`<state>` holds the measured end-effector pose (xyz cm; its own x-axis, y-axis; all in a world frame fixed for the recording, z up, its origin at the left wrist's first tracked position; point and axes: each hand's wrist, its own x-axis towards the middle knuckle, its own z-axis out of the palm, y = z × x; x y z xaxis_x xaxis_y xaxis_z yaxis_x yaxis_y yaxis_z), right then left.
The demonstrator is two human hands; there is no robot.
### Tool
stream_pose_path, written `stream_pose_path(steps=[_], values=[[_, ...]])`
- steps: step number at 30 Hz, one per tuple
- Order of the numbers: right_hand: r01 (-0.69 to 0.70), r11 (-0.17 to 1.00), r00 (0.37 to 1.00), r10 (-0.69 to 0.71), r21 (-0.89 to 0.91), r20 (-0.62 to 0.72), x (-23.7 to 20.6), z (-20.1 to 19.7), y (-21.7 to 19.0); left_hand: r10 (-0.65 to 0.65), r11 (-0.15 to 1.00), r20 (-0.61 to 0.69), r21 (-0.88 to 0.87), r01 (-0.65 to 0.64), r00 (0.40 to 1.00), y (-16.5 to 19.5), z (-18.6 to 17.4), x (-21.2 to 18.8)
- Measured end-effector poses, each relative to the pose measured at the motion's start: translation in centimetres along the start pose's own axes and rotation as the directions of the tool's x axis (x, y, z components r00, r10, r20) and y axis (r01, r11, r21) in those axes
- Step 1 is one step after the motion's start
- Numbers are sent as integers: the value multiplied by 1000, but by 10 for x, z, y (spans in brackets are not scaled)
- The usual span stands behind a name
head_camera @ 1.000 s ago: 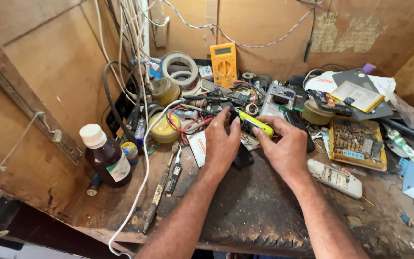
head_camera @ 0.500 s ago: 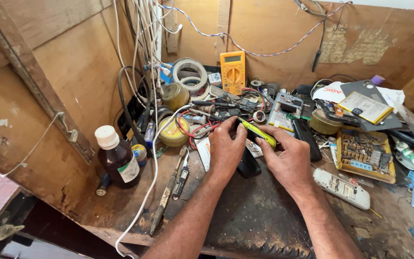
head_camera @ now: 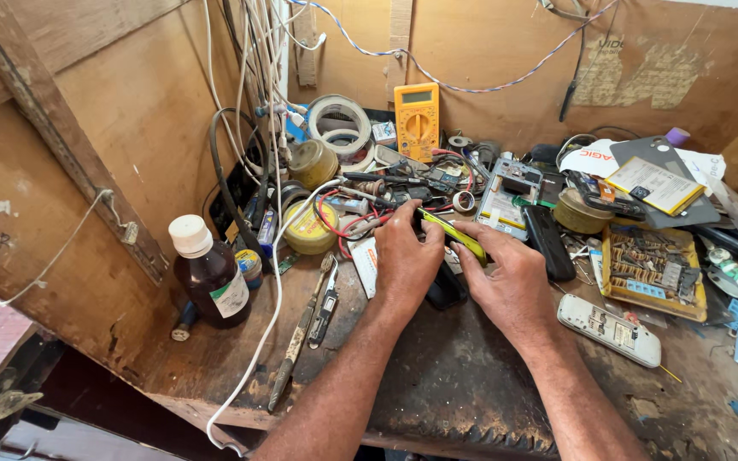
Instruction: The person works on a small feature phone at a cluttered repair bench. They open the phone's back cover, remove and reseat the battery, press its internal components, then use a screwdriver to work on the phone's screws and handle the reassembled phone.
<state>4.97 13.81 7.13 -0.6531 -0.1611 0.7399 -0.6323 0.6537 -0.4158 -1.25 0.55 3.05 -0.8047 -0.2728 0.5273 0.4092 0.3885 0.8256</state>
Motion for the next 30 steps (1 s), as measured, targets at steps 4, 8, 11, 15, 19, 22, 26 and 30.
stream_pose_path(steps=[4,8,11,15,19,22,26,30], values=[[-126,992,992,126,16,-26,-1,2,5,-2,997,19,-71,3,1000,-5,1,-2],[-450,754,864,503,479,19,2,4,24,-77,920,46,-382,88,996,-11,7,2],[-569,343,714,657,748,242,5,0,47,-157,578,319,-738,349,935,-14,10,6],[-623,4,578,676,782,457,2,-1,75,-99,175,585,-786,593,805,-14,3,5],[-646,-141,502,661,750,557,1,-2,89,1,254,561,-801,542,828,-6,-2,1],[-704,-16,544,631,710,553,1,-4,82,-51,333,555,-775,538,831,-1,-2,-2],[-748,502,640,719,434,271,1,0,53,-122,348,539,-763,545,833,1,-3,-2],[-477,873,877,463,-105,-129,2,-3,27,-145,476,548,-691,544,824,2,-5,-2]])
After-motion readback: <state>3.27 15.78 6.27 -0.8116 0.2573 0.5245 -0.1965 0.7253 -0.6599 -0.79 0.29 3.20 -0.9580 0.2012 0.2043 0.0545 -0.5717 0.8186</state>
